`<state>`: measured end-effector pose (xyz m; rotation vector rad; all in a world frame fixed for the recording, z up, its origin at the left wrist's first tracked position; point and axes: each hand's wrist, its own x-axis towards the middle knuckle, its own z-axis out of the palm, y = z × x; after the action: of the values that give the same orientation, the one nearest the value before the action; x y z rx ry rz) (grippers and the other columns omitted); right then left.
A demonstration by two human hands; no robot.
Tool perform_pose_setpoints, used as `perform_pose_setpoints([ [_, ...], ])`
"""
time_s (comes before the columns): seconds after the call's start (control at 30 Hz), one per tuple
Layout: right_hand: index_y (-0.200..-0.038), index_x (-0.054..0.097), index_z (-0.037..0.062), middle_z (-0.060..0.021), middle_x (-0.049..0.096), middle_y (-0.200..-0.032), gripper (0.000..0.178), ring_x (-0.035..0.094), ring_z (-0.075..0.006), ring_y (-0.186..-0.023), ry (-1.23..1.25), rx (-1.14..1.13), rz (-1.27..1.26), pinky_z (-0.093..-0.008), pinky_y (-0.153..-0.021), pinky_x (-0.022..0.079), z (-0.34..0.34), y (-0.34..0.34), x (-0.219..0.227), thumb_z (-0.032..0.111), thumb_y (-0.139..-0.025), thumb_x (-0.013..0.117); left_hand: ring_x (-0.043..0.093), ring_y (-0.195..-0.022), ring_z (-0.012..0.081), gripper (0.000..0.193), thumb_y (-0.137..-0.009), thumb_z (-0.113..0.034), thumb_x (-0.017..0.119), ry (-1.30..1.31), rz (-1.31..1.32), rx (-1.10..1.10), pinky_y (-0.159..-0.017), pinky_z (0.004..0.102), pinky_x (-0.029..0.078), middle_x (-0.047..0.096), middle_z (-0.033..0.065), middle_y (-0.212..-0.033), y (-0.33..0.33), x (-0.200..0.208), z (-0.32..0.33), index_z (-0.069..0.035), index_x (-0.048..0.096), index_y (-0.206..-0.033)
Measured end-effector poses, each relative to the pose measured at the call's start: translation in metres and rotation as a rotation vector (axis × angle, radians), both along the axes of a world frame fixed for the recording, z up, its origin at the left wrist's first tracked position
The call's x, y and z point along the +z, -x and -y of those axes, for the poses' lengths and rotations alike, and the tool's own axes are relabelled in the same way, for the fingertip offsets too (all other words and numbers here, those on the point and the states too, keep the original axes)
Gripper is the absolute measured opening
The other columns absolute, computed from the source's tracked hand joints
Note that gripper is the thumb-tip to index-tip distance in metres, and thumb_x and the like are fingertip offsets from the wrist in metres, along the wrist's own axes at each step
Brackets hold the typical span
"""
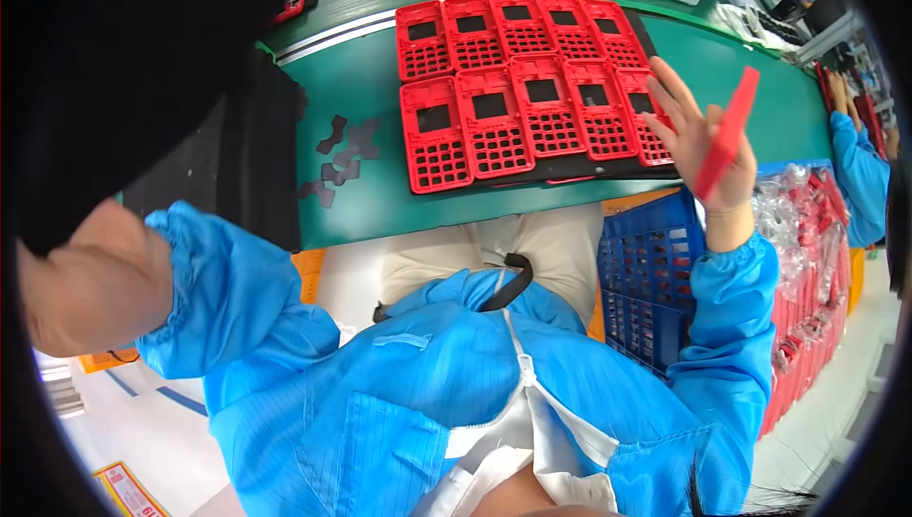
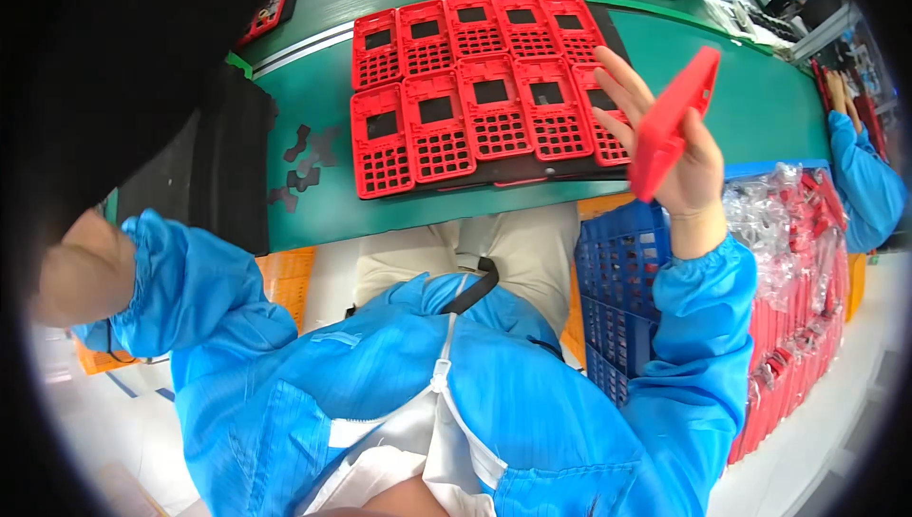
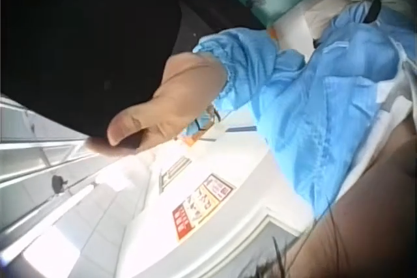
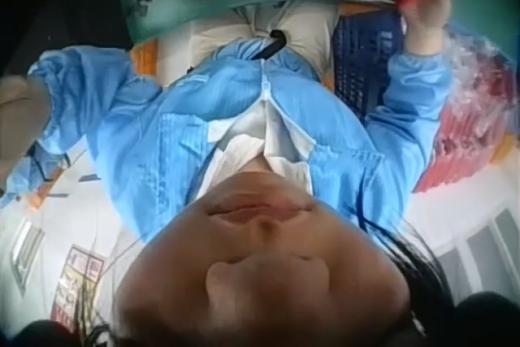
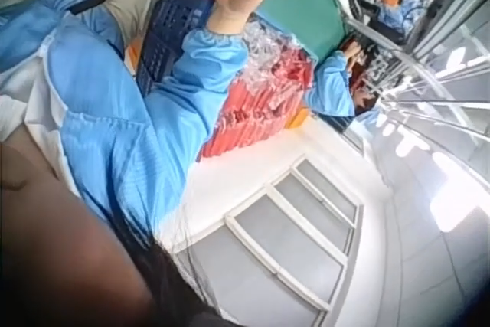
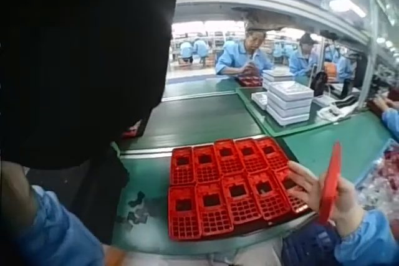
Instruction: The person unpacks red plastic housing components from plastic packaging bags by hand, arranging them on a black assembly mat.
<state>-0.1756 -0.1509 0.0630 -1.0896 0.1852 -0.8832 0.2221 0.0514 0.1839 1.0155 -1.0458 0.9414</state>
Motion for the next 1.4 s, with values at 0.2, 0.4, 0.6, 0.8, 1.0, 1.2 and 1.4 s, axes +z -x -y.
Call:
perform_pose_setpoints([
  [0.2, -0.107, 0.068, 0.0181, -0.0249, 0.004, -0.152, 0.034, 0.010, -0.0399, -0.141, 0.052, 0.008, -0.070, -0.0477, -0.110, 0.024, -0.006, -0.004, 0.011, 0.043, -0.092, 0.051, 0.063, -0.089, 0.0239, 0.027, -0.095, -0.023, 0.053, 0.131, -0.476, -0.615, -0.083, 0.0345, 0.051, 0.066, 0.0116, -0.101, -0.005, -0.013, 0.032, -0.001, 0.059, -0.107],
  [0.4, -0.127, 0.050, 0.0104, -0.0231, 0.023, -0.148, 0.042, 0.024, -0.0362, -0.138, -0.035, -0.033, 0.059, -0.0446, -0.107, 0.032, -0.004, -0.004, 0.006, 0.037, -0.094, 0.050, 0.061, -0.098, 0.0263, 0.028, -0.096, -0.023, 0.050, 0.248, -0.875, -1.200, -0.091, 0.0396, 0.048, 0.065, 0.0114, -0.108, 0.061, -0.015, 0.063, -0.002, 0.056, -0.113],
  [0.6, -0.107, 0.055, 0.0027, -0.0091, 0.063, -0.101, 0.029, 0.060, -0.0219, -0.097, -0.202, -0.474, -0.013, -0.0379, -0.088, 0.048, -0.002, 0.004, 0.015, 0.029, -0.097, 0.047, 0.044, -0.124, 0.0264, 0.028, -0.098, -0.013, 0.042, 0.149, -1.072, -1.271, -0.107, 0.0427, 0.033, 0.043, 0.0126, -0.138, 0.107, -0.087, 0.079, -0.005, 0.046, -0.124],
  [0.8, -0.092, 0.064, 0.0014, -0.0182, 0.054, -0.125, 0.031, 0.049, -0.0231, -0.114, -0.105, -0.661, -0.119, -0.0350, -0.100, 0.036, 0.036, 0.018, -0.027, 0.029, -0.095, 0.051, 0.027, -0.137, 0.0293, 0.038, -0.092, 0.005, 0.038, -0.440, -0.777, -0.749, -0.112, 0.0398, 0.024, 0.029, 0.0189, -0.147, 0.111, -0.185, 0.039, -0.004, 0.037, -0.129],
  [1.0, -0.104, 0.059, -0.0023, -0.0160, 0.061, -0.111, 0.037, 0.058, -0.0229, -0.102, -0.072, -0.761, -0.390, -0.0340, -0.091, 0.043, 0.043, 0.018, -0.033, 0.032, -0.097, 0.045, 0.028, -0.137, 0.0276, 0.041, -0.092, 0.003, 0.039, -0.759, -0.811, -0.600, -0.112, 0.0373, 0.021, 0.028, 0.0157, -0.148, 0.116, -0.187, 0.026, -0.004, 0.038, -0.132],
  [1.2, -0.099, 0.062, 0.0016, -0.0131, 0.066, -0.099, 0.034, 0.061, -0.0210, -0.095, -0.111, -0.891, -0.472, -0.0329, -0.086, 0.044, 0.045, 0.029, -0.040, 0.033, -0.096, 0.047, 0.030, -0.135, 0.0287, 0.045, -0.084, 0.006, 0.042, -0.814, -0.758, -0.774, -0.111, 0.0374, 0.022, 0.030, 0.0184, -0.145, 0.098, -0.192, 0.028, -0.004, 0.039, -0.127],
  [1.4, -0.095, 0.063, 0.0037, -0.0065, 0.067, -0.085, 0.026, 0.060, -0.0122, -0.074, 0.181, -1.151, -0.407, -0.0263, -0.066, 0.045, 0.044, 0.036, -0.025, 0.027, -0.093, 0.054, 0.028, -0.137, 0.0268, 0.049, -0.087, -0.013, 0.053, -0.744, -0.842, -0.779, -0.110, 0.0365, 0.022, 0.036, 0.0152, -0.141, 0.051, -0.164, 0.094, -0.003, 0.038, -0.132],
])
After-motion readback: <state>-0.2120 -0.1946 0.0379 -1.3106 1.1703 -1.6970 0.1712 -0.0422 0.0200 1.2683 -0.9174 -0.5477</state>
